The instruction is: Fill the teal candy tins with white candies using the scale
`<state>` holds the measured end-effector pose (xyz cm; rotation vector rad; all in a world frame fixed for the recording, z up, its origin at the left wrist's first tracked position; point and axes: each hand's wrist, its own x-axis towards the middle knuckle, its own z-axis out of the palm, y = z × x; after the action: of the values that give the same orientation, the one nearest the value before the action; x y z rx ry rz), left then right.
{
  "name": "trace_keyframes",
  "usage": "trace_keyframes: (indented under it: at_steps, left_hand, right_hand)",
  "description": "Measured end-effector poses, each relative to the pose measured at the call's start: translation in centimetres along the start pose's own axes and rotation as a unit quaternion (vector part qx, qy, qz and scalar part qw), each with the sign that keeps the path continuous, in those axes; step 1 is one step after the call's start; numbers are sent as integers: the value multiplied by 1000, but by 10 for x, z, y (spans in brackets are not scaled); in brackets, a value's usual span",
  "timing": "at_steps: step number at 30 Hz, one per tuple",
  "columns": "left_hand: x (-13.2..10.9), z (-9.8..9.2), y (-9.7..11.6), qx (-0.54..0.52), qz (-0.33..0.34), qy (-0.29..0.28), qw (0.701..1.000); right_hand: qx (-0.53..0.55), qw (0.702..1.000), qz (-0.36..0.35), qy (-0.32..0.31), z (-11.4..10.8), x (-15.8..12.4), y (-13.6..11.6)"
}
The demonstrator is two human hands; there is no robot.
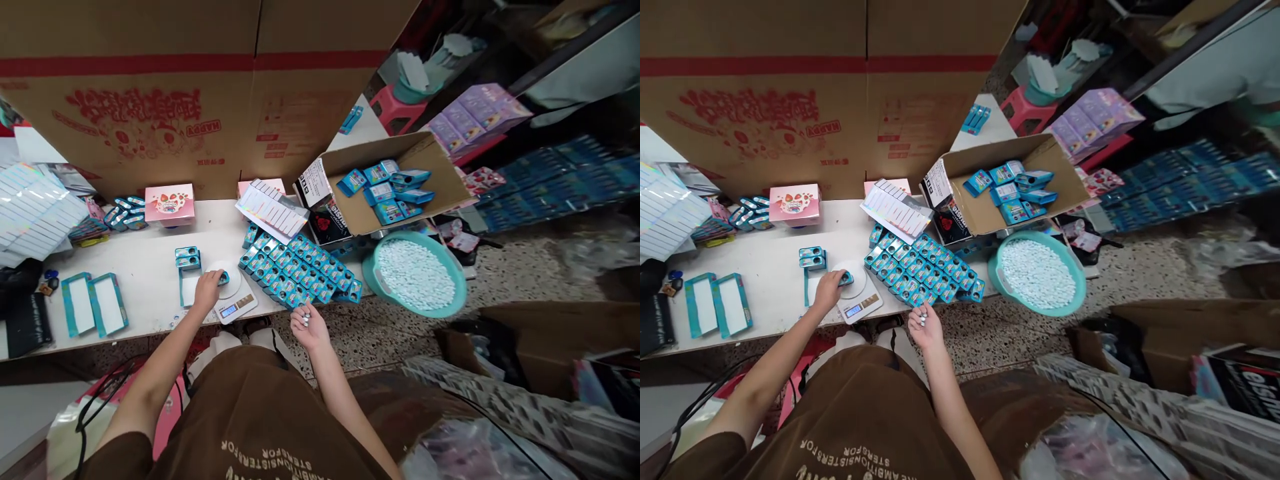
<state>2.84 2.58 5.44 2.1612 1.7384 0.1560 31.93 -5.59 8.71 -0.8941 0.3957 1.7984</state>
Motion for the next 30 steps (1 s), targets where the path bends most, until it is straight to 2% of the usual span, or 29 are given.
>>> trace_keyframes:
  at_steps: [3, 6, 9, 13, 16, 18, 21, 25, 28, 30]
  left_hand:
    - [-25, -18, -28, -24, 3, 42, 999]
    - [-38, -39, -58, -32, 0, 47, 998]
    - [-29, -48, -81, -17, 6, 22, 1000]
    - [-1, -41, -96, 3, 32, -10, 999]
    - [11, -32, -99, 15, 37, -16, 999]
    - [13, -27, -98, 25, 22, 5, 999]
    - [10, -22, -98, 38, 8, 61, 997]
    - [1, -18, -97, 29, 11, 71, 997]
    - [-2, -14, -81, 15, -12, 107, 994]
    - [2, -9, -60, -2, -1, 123, 992]
  right_hand:
    - [7, 1000, -4, 5, 0, 4, 0]
    - [15, 1000, -8, 24, 3, 9, 3]
    - [0, 1000, -12, 24, 7, 15, 8]
    - [-4, 1000, -17, 16, 13, 18, 10]
    - [14, 999, -21, 24, 16, 16, 8]
    - [33, 999, -22, 34, 17, 13, 6]
    - [56, 997, -22, 47, 17, 10, 3]
    - [59, 997, -34, 42, 12, 7, -4]
    - [64, 996, -40, 44, 8, 6, -11]
    - [65, 996, -41, 46, 5, 5, -15]
